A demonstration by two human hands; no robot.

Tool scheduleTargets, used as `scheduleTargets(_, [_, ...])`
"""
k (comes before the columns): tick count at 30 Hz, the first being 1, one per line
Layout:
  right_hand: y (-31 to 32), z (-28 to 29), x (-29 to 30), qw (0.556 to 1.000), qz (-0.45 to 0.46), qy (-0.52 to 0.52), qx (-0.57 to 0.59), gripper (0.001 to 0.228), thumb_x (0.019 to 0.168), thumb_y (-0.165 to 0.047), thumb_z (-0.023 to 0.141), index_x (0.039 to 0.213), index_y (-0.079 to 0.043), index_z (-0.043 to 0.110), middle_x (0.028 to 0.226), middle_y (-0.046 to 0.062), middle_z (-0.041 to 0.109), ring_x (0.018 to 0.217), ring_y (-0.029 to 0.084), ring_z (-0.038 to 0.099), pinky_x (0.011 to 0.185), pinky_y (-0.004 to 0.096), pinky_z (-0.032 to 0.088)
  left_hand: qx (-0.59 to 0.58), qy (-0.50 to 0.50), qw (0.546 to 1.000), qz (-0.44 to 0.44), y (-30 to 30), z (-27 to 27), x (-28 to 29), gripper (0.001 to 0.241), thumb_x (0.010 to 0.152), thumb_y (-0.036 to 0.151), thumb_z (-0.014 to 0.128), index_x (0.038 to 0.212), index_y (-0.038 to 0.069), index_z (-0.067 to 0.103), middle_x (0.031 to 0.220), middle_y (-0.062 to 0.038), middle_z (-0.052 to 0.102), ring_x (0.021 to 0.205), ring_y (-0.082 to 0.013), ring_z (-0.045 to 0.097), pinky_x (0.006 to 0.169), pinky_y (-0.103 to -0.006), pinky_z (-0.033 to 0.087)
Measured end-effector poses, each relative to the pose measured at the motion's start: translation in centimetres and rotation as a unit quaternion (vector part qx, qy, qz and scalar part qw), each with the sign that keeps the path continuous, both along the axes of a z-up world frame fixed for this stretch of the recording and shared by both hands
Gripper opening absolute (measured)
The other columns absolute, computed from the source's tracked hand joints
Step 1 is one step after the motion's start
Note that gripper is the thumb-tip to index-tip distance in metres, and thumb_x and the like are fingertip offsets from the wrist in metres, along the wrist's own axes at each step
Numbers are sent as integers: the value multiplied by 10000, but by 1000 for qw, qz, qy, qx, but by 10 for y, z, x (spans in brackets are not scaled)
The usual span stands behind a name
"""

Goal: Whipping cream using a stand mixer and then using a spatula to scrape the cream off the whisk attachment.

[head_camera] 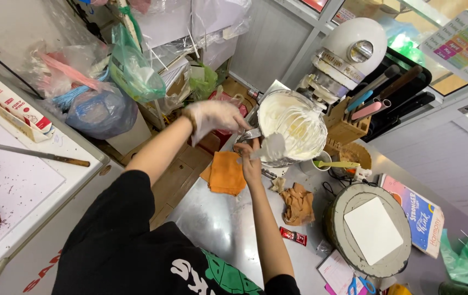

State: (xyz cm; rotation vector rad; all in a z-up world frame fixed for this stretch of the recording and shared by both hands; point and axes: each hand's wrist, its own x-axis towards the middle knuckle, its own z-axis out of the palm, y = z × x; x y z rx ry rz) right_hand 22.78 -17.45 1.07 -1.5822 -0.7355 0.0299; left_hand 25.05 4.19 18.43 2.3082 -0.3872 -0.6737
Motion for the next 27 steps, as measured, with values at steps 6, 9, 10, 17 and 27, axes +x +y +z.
scheduleTargets(6, [20,-21,28,997,2,15,-75,506,1162,-387,409,1166,-44,781,1065,140,583,971,210,553,926,329,461,-127,-123,949,261,-22,91,-2,325,890,71,578,1132,143,783,1256,-74,692,1161,-179,647,1014,-337,526])
scheduleTargets(9, [27,15,14,994,-15,-108,14,548,1177,-392,325,1054,-32,718,1303,157,536,1249,258,507,1086,365,369,-60,-159,974,150,-41,61,49,228,988,196,605,1167,171,745,1192,-90,670,1137,-193,613,1003,-371,497])
scheduleTargets(10, [27,-10,12,994,-15,-108,14,548,1177,-392,325,1054,-32,718,1303,157,536,1249,258,507,1086,365,369,-61,-159,974,149,-32,45,52,228,988,196,605,1167,171,745,1192,-90,670,1137,-193,613,1003,-371,497])
scheduleTargets(17, [5,-49,-14,996,-72,49,13,516,1122,-440,372,952,-28,631,1116,114,555,1060,229,553,977,379,445,-91,-132,974,159,-81,45,80,184,972,130,600,1121,92,701,1101,-132,641,1023,-208,621,869,-350,524])
scheduleTargets(27, [-34,-49,-42,995,-88,32,24,576,1119,-485,358,870,-13,573,1210,150,515,1148,298,508,1039,407,378,-121,-80,973,181,-120,67,31,128,948,36,592,1054,-21,637,971,-192,598,859,-229,633,678,-319,562])
